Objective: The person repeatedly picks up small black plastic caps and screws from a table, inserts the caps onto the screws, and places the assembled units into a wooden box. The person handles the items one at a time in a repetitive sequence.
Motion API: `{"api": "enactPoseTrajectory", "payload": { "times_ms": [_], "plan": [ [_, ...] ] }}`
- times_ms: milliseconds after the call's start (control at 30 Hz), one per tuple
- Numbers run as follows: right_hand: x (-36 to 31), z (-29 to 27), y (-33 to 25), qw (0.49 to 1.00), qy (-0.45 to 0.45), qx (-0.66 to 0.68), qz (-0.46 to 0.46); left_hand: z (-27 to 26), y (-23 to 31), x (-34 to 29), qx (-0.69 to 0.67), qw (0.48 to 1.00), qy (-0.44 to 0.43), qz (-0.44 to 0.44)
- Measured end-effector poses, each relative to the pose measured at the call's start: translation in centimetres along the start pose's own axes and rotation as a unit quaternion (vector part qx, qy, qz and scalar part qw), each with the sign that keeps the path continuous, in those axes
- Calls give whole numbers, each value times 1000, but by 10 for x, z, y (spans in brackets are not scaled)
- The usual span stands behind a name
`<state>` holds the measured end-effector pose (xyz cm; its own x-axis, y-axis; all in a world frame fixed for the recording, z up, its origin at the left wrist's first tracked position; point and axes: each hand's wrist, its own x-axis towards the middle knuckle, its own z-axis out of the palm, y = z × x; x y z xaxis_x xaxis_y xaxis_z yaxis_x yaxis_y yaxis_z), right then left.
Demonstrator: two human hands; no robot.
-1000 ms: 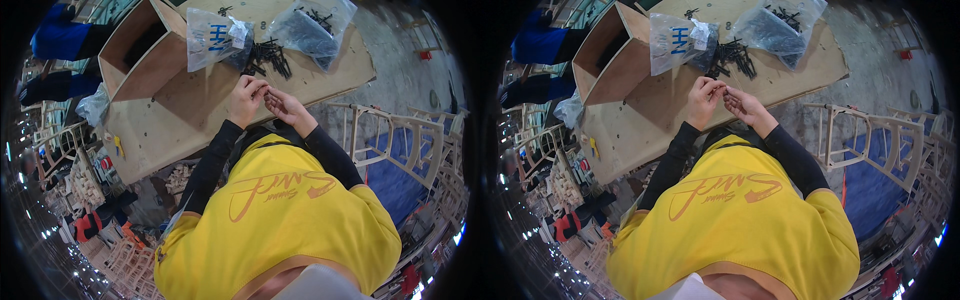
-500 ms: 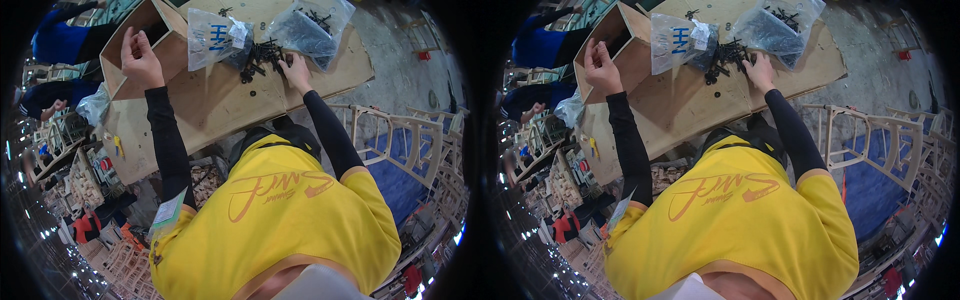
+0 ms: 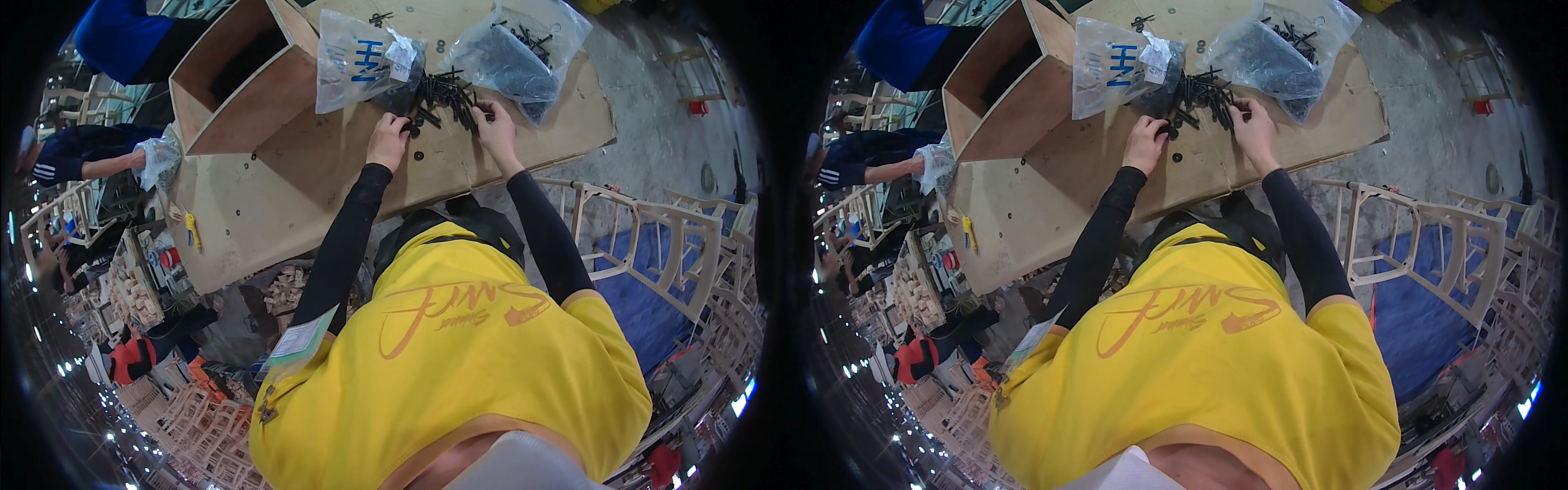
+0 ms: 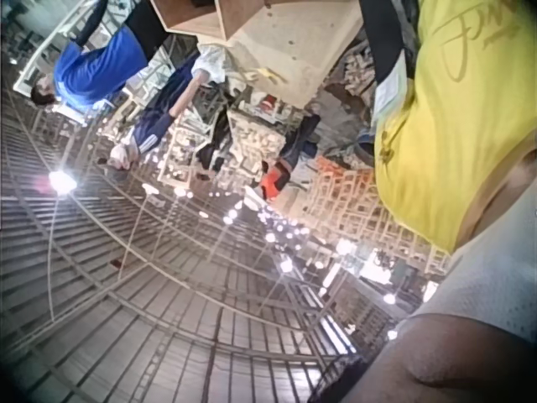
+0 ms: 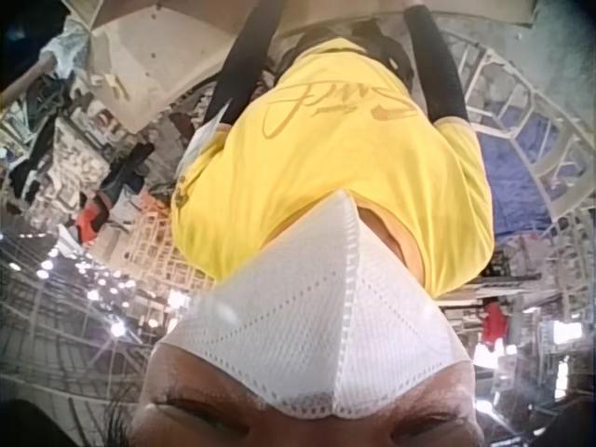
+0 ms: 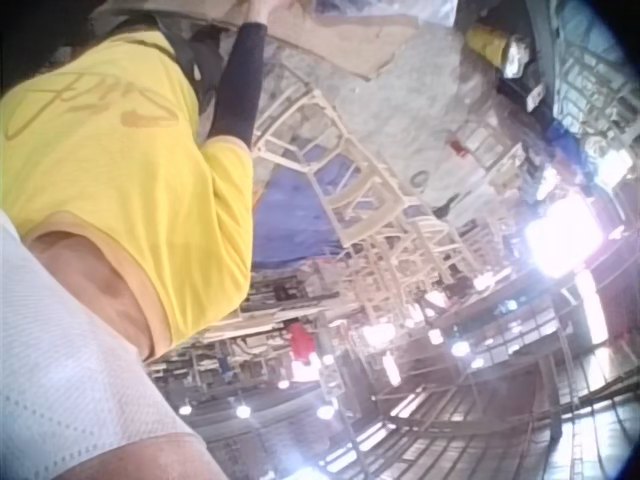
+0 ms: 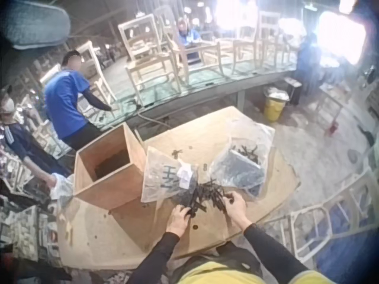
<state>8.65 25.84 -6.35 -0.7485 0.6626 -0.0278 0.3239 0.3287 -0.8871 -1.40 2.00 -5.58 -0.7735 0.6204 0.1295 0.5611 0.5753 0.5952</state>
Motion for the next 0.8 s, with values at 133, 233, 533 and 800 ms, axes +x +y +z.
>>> {"api": "enactPoseTrajectory", "payload": {
  "times_ms": [133, 233, 533, 800],
  "plan": [
    [-34, -2, -13, 997, -57, 47, -13, 2, -10, -1, -47, 998, 4, -47],
    [-55, -1, -29, 994, -99, 37, -28, -2, -15, -1, -131, 983, 17, -124],
    [-64, 11, -51, 979, -170, -22, -109, -34, 20, -7, -578, 776, -46, -251],
    [-64, 16, -63, 973, -177, 5, -147, -46, 38, -10, -519, 825, -72, -213]
  ]
}}
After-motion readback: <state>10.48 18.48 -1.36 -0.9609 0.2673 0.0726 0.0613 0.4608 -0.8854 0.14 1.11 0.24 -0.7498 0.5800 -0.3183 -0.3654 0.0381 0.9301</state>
